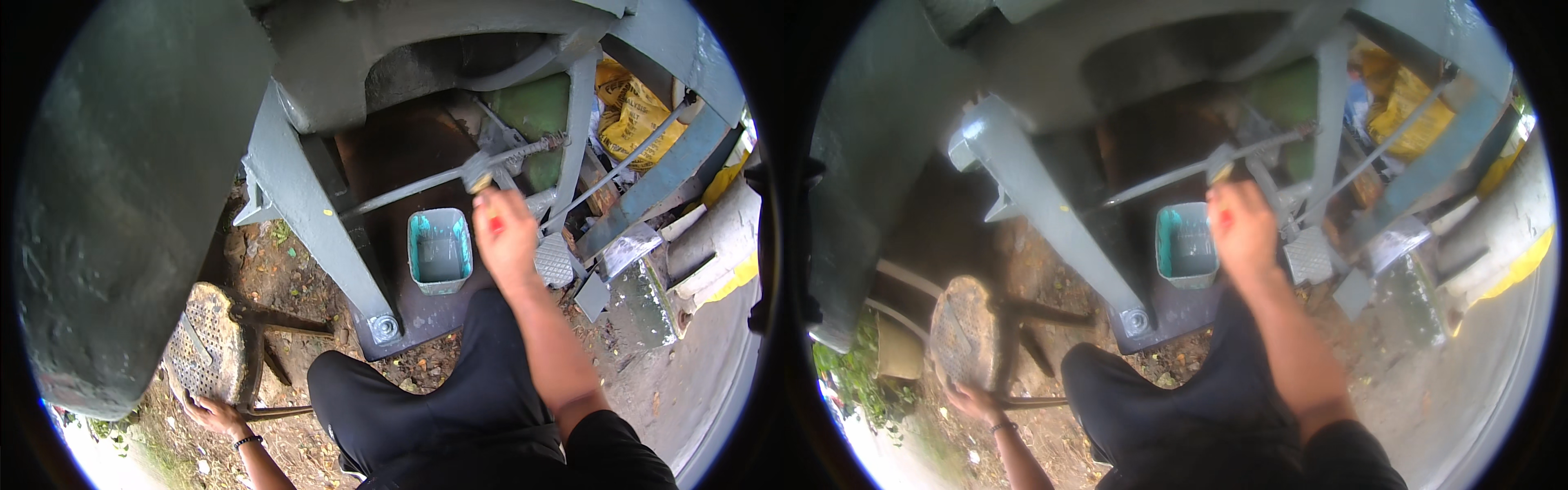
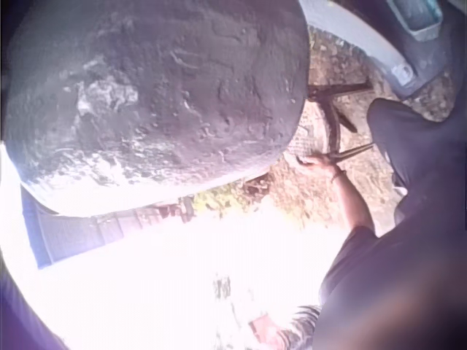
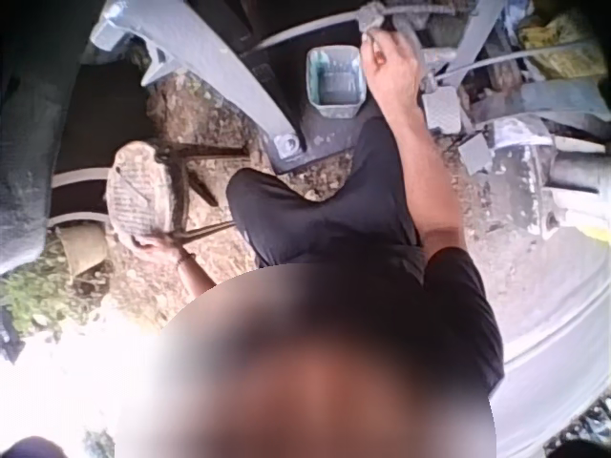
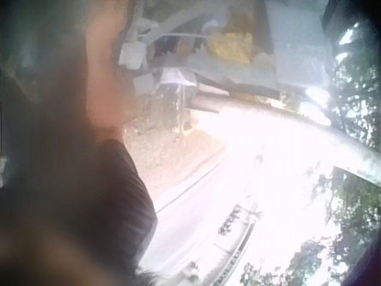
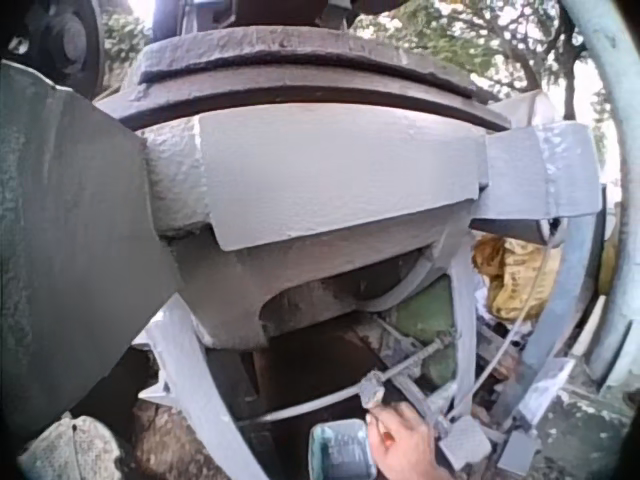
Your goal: The person paints a metal structure using a paintbrush and a small container of teal paint. They repeatedly dip the brush into the container and apply paint to various parts of the metal frame, including bars and joints.
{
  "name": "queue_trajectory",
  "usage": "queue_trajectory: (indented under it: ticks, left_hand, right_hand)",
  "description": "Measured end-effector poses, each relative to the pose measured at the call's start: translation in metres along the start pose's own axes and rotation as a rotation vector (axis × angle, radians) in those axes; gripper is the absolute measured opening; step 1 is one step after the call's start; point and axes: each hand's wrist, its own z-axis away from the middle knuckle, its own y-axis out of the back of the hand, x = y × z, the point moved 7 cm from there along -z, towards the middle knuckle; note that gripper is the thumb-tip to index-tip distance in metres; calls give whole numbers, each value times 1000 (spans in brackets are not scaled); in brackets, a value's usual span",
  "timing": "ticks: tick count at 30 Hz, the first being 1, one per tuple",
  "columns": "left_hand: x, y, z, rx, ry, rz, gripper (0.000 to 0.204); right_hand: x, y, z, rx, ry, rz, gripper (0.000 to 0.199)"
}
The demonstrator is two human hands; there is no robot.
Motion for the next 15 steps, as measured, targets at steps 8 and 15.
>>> queue_trajectory:
  ticks: [8, 15]
  left_hand:
    - [-5, -3, -5, 19, -18, -11, 58]
    - [0, 1, 0, 31, -20, 52, 57]
  right_hand:
    - [-79, -60, 34, -205, -38, -453, 21]
    - [-36, -84, 22, -230, -259, -734, 17]
